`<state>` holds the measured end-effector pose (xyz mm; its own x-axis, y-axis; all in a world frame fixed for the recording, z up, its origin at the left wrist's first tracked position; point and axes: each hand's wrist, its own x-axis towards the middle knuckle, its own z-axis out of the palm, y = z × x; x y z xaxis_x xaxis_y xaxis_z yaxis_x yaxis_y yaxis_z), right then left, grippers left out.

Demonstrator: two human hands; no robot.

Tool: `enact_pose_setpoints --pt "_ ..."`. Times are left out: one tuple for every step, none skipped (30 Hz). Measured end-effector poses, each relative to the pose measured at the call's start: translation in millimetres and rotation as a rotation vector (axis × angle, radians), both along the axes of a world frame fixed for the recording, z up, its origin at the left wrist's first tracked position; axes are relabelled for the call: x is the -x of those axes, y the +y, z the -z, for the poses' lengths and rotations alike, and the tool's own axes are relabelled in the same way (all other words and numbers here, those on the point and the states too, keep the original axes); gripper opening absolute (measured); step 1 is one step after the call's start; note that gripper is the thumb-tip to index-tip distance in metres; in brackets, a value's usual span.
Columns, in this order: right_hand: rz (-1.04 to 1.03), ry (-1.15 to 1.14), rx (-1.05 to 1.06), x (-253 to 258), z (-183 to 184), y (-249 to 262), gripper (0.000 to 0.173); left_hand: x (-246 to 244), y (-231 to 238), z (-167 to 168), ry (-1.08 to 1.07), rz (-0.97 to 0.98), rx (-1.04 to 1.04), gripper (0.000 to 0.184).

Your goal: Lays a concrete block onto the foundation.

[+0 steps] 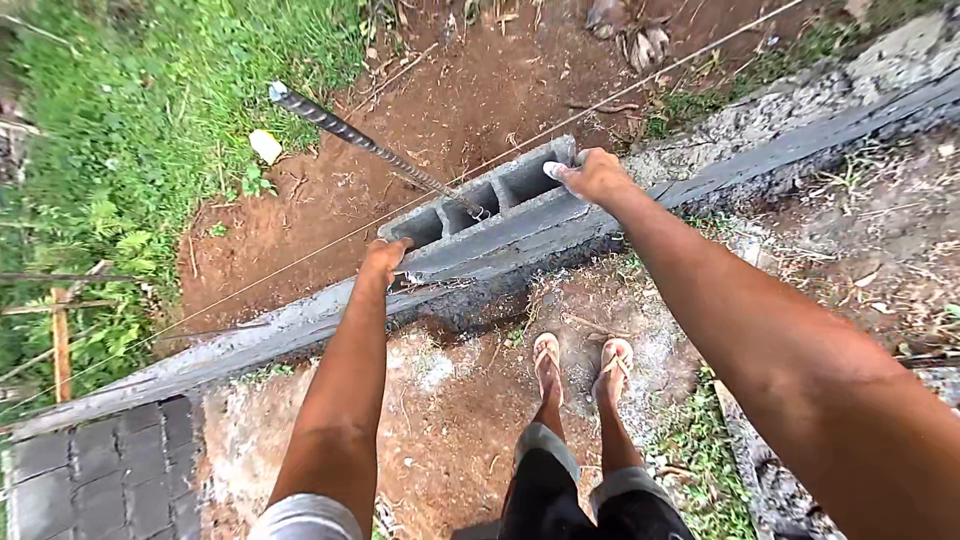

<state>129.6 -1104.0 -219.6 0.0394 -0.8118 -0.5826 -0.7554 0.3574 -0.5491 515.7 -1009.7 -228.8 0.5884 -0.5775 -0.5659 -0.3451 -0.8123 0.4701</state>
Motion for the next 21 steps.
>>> enact_pose_setpoints --pt "0.008 0.013 0.001 -1.5 -1.3 -3.1 0.071 -1.0 -1.5 1.9 0.013 -0.004 0.006 0.055" --pt "0.008 0.032 -0.002 -3.6 -2.0 -4.6 0.068 -1.6 -0.9 3.8 0.024 -0.006 -0.002 0.055" --pt "0.009 0.055 -0.008 -7.0 -3.7 -4.1 0.064 -1.3 1.4 4.9 0.032 -0.004 -0.006 0.054" --pt "0.012 0.082 -0.018 -12.0 -7.5 -3.3 0.060 -0.1 3.2 3.8 0.042 0.001 -0.002 0.051" --pt "0.016 0.108 -0.022 -17.5 -12.8 -2.9 0.055 1.1 3.4 2.1 0.051 0.007 0.007 0.048" --pt "0.018 0.131 -0.025 -23.3 -18.5 -2.5 0.050 1.7 3.3 0.8 0.059 0.011 0.016 0.048" --pt "0.016 0.151 -0.018 -27.7 -22.3 -1.0 0.046 0.9 4.7 1.6 0.062 0.017 0.020 0.049" --pt "0.013 0.157 -0.001 -28.8 -23.0 2.4 0.043 0.0 7.1 3.5 0.058 0.026 0.024 0.050" --pt "0.009 0.150 0.025 -26.4 -22.9 5.5 0.040 1.1 8.5 3.8 0.037 0.036 0.027 0.050" --pt "0.002 0.145 0.046 -22.7 -22.3 8.1 0.039 3.6 10.0 1.0 0.012 0.045 0.023 0.050" --pt "-0.004 0.155 0.055 -20.0 -22.0 10.9 0.039 4.9 11.4 -2.2 -0.003 0.055 0.020 0.050" --pt "-0.004 0.173 0.060 -18.3 -22.5 13.7 0.039 5.1 12.8 -5.6 -0.013 0.066 0.021 0.049" --pt "-0.007 0.191 0.068 -16.7 -24.9 16.3 0.039 5.0 14.4 -10.6 -0.011 0.077 0.026 0.048" --pt "-0.009 0.205 0.074 -16.1 -29.9 18.0 0.040 4.4 15.2 -17.8 -0.003 0.088 0.034 0.047" --pt "-0.008 0.211 0.077 -15.8 -38.3 18.7 0.040 4.3 15.3 -27.0 0.000 0.100 0.040 0.045" --pt "-0.005 0.213 0.086 -15.4 -46.9 18.9 0.040 5.4 15.5 -38.3 0.000 0.107 0.041 0.043" --pt "-0.003 0.213 0.097 -15.3 -56.5 19.1 0.039 6.8 15.9 -51.1 -0.001 0.107 0.035 0.043" --pt "-0.004 0.215 0.105 -15.1 -66.8 18.4 0.039 7.8 15.9 -63.3 0.000 0.108 0.027 0.042" --pt "-0.008 0.224 0.113 -14.6 -76.9 17.6 0.039 7.5 16.1 -73.5 0.000 0.109 0.021 0.042" --pt "-0.016 0.237 0.118 -14.6 -87.5 16.8 0.040 6.9 16.7 -84.0 0.002 0.111 0.018 0.041" --pt "-0.025 0.247 0.120 -15.1 -99.4 16.1 0.040 6.0 16.9 -94.9 0.005 0.113 0.017 0.041"
